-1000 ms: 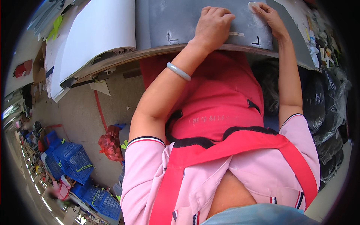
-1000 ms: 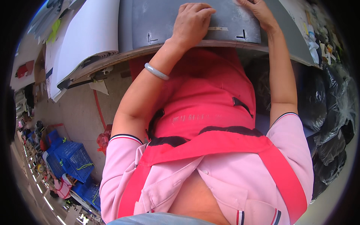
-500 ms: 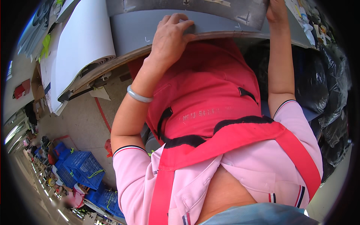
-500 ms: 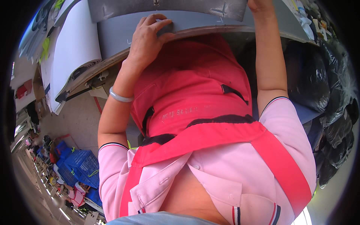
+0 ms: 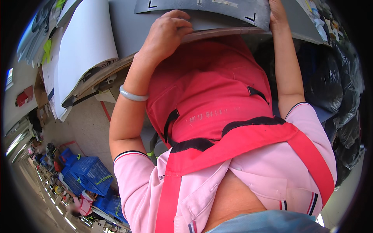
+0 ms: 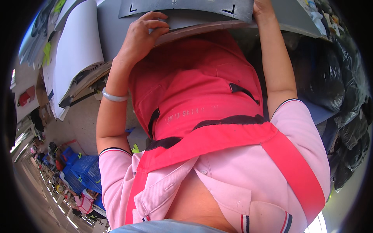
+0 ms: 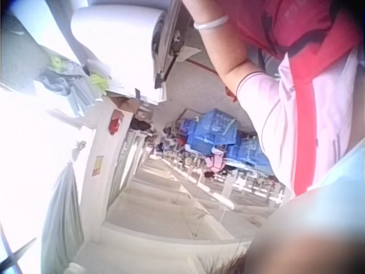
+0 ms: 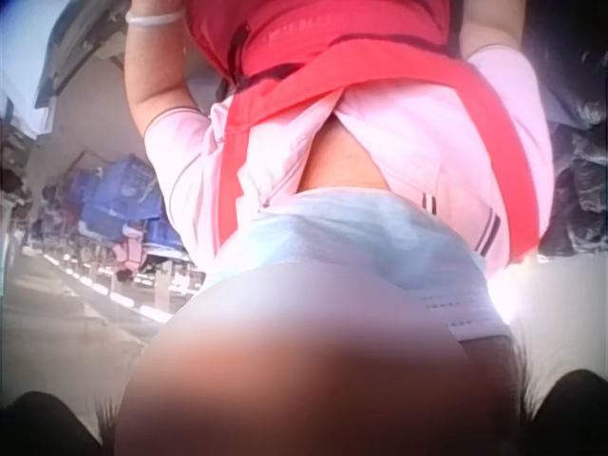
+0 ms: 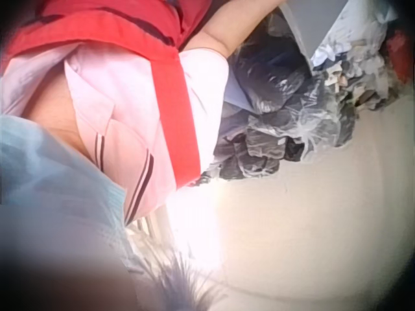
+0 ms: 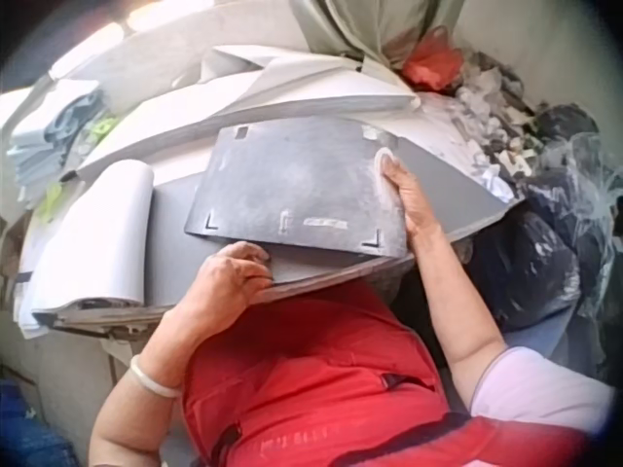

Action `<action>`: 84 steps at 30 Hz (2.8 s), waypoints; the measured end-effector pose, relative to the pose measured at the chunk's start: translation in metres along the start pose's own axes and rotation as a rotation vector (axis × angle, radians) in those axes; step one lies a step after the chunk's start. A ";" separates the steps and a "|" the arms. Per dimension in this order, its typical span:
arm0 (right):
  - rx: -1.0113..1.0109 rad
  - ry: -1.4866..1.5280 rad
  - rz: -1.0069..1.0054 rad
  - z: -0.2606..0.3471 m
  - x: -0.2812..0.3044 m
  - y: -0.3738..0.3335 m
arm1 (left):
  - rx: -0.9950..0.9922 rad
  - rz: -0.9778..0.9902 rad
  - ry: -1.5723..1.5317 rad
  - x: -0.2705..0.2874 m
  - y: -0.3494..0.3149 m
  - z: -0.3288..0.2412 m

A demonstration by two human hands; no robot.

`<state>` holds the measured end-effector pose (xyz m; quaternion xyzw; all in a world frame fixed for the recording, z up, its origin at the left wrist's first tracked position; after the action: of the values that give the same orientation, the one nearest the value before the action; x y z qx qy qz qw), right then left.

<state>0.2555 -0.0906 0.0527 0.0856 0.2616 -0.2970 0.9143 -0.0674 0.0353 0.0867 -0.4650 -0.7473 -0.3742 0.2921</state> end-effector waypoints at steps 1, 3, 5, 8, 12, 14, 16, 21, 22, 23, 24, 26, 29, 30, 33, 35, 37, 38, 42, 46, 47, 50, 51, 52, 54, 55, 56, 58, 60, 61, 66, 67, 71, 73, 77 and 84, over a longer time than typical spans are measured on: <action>-0.008 -0.001 -0.012 -0.001 -0.001 0.000 | 0.015 0.002 0.034 -0.001 0.001 -0.003; -0.006 -0.005 -0.036 -0.001 -0.002 -0.001 | 0.062 0.000 0.115 -0.007 0.005 -0.010; 0.011 -0.011 -0.056 0.000 -0.002 -0.002 | 0.007 -0.044 0.154 -0.019 0.009 -0.025; 0.030 0.002 -0.042 0.000 0.000 -0.002 | 0.003 -0.091 0.138 -0.033 0.016 -0.033; 0.046 0.008 -0.033 -0.002 0.003 0.002 | 0.068 -0.081 0.017 -0.038 0.022 -0.022; 0.044 0.004 -0.040 -0.003 0.003 0.002 | 0.106 -0.051 -0.023 -0.037 0.022 -0.015; 0.023 0.019 -0.049 -0.003 0.000 0.000 | 0.036 -0.096 0.028 -0.034 0.021 -0.018; 0.030 0.034 -0.019 0.000 -0.006 -0.005 | -0.028 -0.131 0.144 -0.037 0.022 -0.031; 0.029 0.032 -0.020 0.000 -0.006 -0.005 | -0.028 -0.138 0.148 -0.036 0.022 -0.032; 0.028 0.031 -0.022 -0.001 -0.005 -0.004 | -0.032 -0.152 0.155 -0.036 0.023 -0.033; 0.037 0.022 -0.026 -0.001 -0.004 -0.003 | -0.033 -0.149 0.151 -0.036 0.023 -0.033; 0.054 0.001 -0.034 -0.002 -0.001 -0.001 | -0.033 -0.144 0.150 -0.035 0.024 -0.033; -0.008 0.070 -0.028 -0.005 0.002 0.000 | -0.056 -0.136 0.159 -0.036 0.025 -0.034; 0.002 0.062 -0.005 -0.004 0.001 0.000 | -0.059 -0.106 0.172 -0.038 0.024 -0.034; 0.030 0.031 0.022 -0.002 -0.002 -0.002 | -0.064 -0.057 0.234 -0.036 0.018 -0.037; 0.047 -0.001 -0.018 -0.001 -0.002 -0.004 | -0.073 -0.080 0.299 -0.026 0.007 -0.036; 0.053 0.034 -0.011 -0.001 -0.004 -0.006 | -0.001 -0.040 0.350 -0.012 -0.006 -0.026; 0.055 0.053 -0.011 -0.001 -0.004 -0.007 | 0.082 -0.011 0.387 -0.007 -0.012 -0.019; 0.052 0.052 -0.016 0.002 -0.007 -0.007 | -0.021 -0.062 0.417 -0.007 -0.013 -0.017; 0.131 0.076 -0.096 0.020 -0.013 -0.013 | -0.270 -0.187 0.315 -0.061 0.047 -0.054; 0.151 0.115 -0.109 0.026 -0.017 -0.016 | -0.283 -0.110 0.347 -0.081 0.068 -0.063; 0.159 0.153 -0.023 0.045 -0.028 -0.031 | -0.471 -0.588 0.256 -0.117 0.126 -0.099; 0.146 0.155 -0.006 0.049 -0.029 -0.036 | -0.463 -0.636 0.258 -0.124 0.136 -0.101; 0.151 0.139 -0.014 0.051 -0.028 -0.041 | -0.411 -0.594 0.257 -0.130 0.142 -0.097; 0.159 0.115 -0.032 0.045 -0.022 -0.047 | -0.282 -0.396 0.219 -0.134 0.146 -0.084; 0.183 0.104 -0.022 0.040 -0.019 -0.049 | -0.221 -0.328 0.164 -0.130 0.146 -0.076; 0.187 0.026 -0.055 0.034 -0.013 -0.049 | -0.155 -0.283 0.092 -0.122 0.143 -0.067; 0.190 -0.113 -0.103 0.022 -0.002 -0.046 | -0.028 -0.265 -0.107 -0.099 0.138 -0.047; 0.155 -0.108 -0.081 0.011 0.007 -0.046 | 0.097 -0.315 -0.306 -0.064 0.134 -0.023; 0.097 -0.065 -0.111 0.008 0.013 -0.047 | 0.154 -0.363 -0.382 -0.041 0.130 -0.008; -0.181 0.277 -0.056 0.001 0.024 -0.053 | 0.364 -0.826 -0.435 0.142 0.067 0.114; -0.167 0.280 -0.009 0.002 0.023 -0.052 | 0.405 -0.935 -0.384 0.189 0.037 0.140; -0.151 0.192 -0.166 -0.003 0.035 -0.040 | 0.645 -1.299 -0.204 0.341 -0.135 0.206; -0.181 0.164 -0.200 -0.005 0.040 -0.038 | 0.812 -1.508 -0.152 0.366 -0.228 0.219; -0.156 0.080 -0.156 0.003 0.038 -0.036 | 1.176 -1.367 -0.127 0.328 -0.351 0.237; -0.270 -0.046 -0.068 0.018 0.022 -0.025 | 1.267 -1.351 -0.072 0.277 -0.411 0.261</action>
<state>0.2634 -0.1268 0.0562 -0.0541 0.2809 -0.2918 0.9127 -0.5762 0.2657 0.0427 0.3046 -0.9333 0.0279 0.1882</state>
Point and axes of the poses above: each hand's wrist, its own y-axis towards the middle knuckle, its own x-axis out of the back of the hand, z = x × y, the point moved 4 cm from there along y, towards the middle knuckle, and after that the axes turned 1 degree about -x, right-handed, at the moved point
